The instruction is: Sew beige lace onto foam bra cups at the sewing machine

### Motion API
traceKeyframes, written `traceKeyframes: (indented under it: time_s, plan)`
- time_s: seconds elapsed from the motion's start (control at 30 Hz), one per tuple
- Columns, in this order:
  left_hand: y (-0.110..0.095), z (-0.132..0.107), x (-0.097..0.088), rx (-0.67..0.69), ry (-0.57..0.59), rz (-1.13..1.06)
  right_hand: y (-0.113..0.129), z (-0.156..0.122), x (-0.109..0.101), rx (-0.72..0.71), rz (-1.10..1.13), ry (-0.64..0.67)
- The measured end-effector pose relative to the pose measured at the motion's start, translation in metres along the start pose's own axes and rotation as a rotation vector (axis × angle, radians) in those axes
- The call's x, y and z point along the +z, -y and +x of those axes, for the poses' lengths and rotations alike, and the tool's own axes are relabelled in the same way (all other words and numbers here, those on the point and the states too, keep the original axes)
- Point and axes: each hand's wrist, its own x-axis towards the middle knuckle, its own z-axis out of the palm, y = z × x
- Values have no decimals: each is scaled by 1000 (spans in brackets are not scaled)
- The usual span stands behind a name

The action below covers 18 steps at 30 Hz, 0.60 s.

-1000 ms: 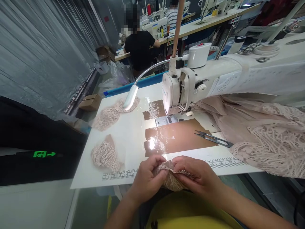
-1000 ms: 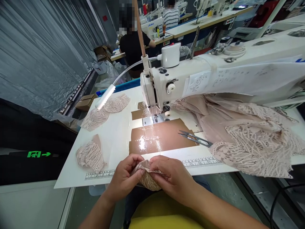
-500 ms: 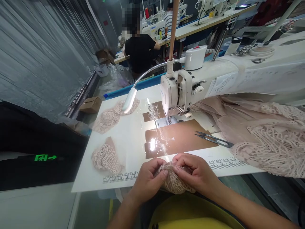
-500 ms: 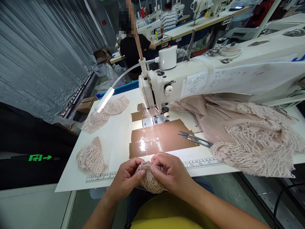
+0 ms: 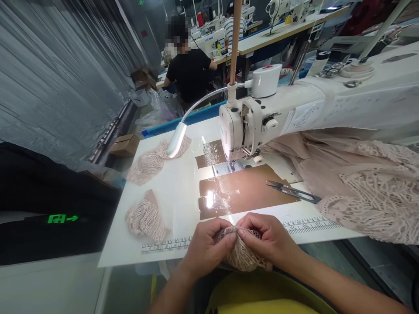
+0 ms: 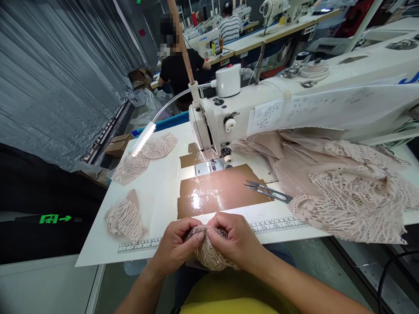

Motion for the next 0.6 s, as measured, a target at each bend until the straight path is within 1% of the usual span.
traceKeyframes:
  time_s: [0.1, 0.17, 0.23, 0.3, 0.43, 0.53, 0.6]
  plan:
    - [2, 0, 0, -19, -8, -36, -1, 2, -6, -18, -62, 47]
    - [4, 0, 0, -26, -25, -38, 0, 4, -13, -19, -88, 47]
    - [4, -1, 0, -32, -47, -24, 1, 6, -21, -20, -52, 21]
    - [3, -1, 0, -39, -54, -13, 3, 8, -25, -36, -9, 36]
    - [0, 3, 3, -35, -30, 7, 9, 10, -22, -87, -91, 169]
    - [0, 1, 5, -49, -11, 68, 12, 11, -18, -101, -155, 178]
    - [2, -4, 7, -58, -11, 126, 14, 9, -17, -136, -184, 178]
